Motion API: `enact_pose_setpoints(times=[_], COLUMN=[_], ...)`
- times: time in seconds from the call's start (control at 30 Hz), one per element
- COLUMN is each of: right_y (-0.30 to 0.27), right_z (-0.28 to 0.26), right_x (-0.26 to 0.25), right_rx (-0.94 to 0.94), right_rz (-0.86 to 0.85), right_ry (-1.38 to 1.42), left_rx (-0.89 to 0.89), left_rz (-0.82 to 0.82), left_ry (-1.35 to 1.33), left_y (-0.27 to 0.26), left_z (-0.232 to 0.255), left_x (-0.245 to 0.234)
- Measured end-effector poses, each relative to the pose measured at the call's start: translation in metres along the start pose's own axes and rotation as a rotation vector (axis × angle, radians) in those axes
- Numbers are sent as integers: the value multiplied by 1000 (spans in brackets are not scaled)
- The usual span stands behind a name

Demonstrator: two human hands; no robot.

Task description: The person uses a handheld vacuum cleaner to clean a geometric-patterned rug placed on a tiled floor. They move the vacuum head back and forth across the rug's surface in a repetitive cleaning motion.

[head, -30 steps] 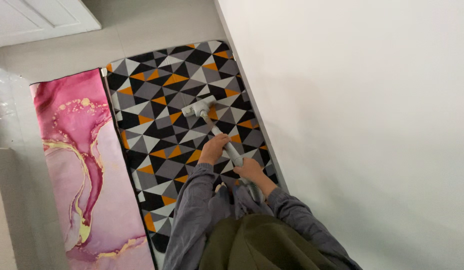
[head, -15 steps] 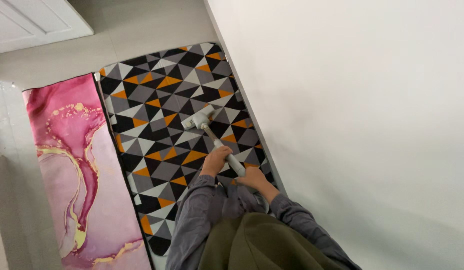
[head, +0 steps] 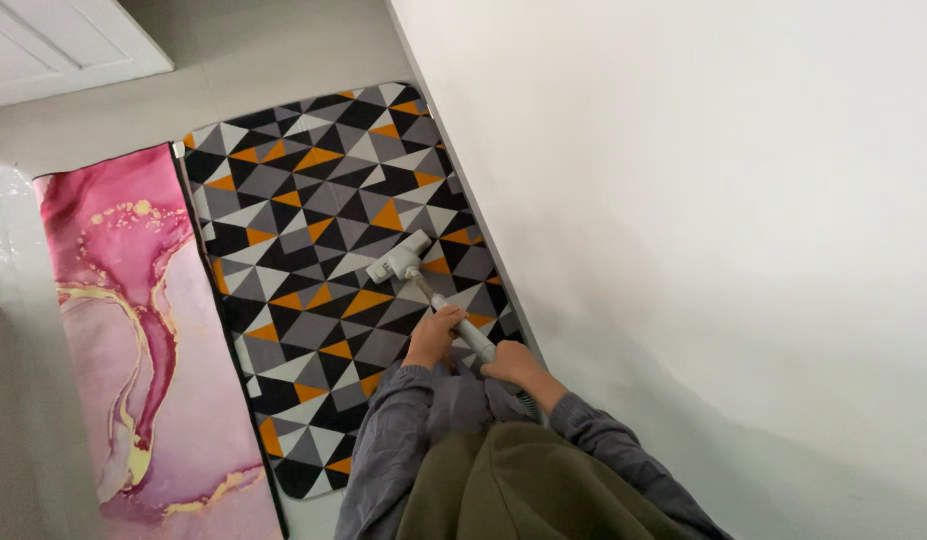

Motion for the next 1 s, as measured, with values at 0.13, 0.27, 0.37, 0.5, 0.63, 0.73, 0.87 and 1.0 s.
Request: enact_pose_setpoints(times=[0.13, 0.27, 0.37, 0.5, 0.63, 0.73, 0.87, 1.0], right_y=[-20, -35, -51, -61, -67, -72, -82, -90], right_z=[28, 48, 63, 76, 79, 78, 82, 92], right_x=[10, 11, 9, 16, 17, 9, -11, -43], right_rx=[29, 31, 11, 27, -8, -50, -28, 7], right_rz=[-40, -19, 10, -48, -4, 88, 166, 208], right_ry=[13, -4, 0, -7, -23, 18, 109, 247], left_rx=[76, 126, 100, 125, 157, 207, 337, 405], left_rz=[68, 51, 16, 32, 23, 22, 32, -56], left_ry=[-8, 35, 11, -3, 5, 69, 97, 95], left_y=[-16, -23, -31, -45, -50, -41, -24, 4], left_z=[21, 41, 59, 84, 96, 97, 109, 131], left_x=[19, 35, 41, 38, 35, 39, 37, 25])
Point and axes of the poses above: each hand's wrist, its own y-axis towards the middle knuckle, its own x-axis out of the palm, z = x × y, the point moved 9 cm from there along y, towards the middle knuckle, and after that the axes turned 1 degree about -y, right-handed, at the moved point
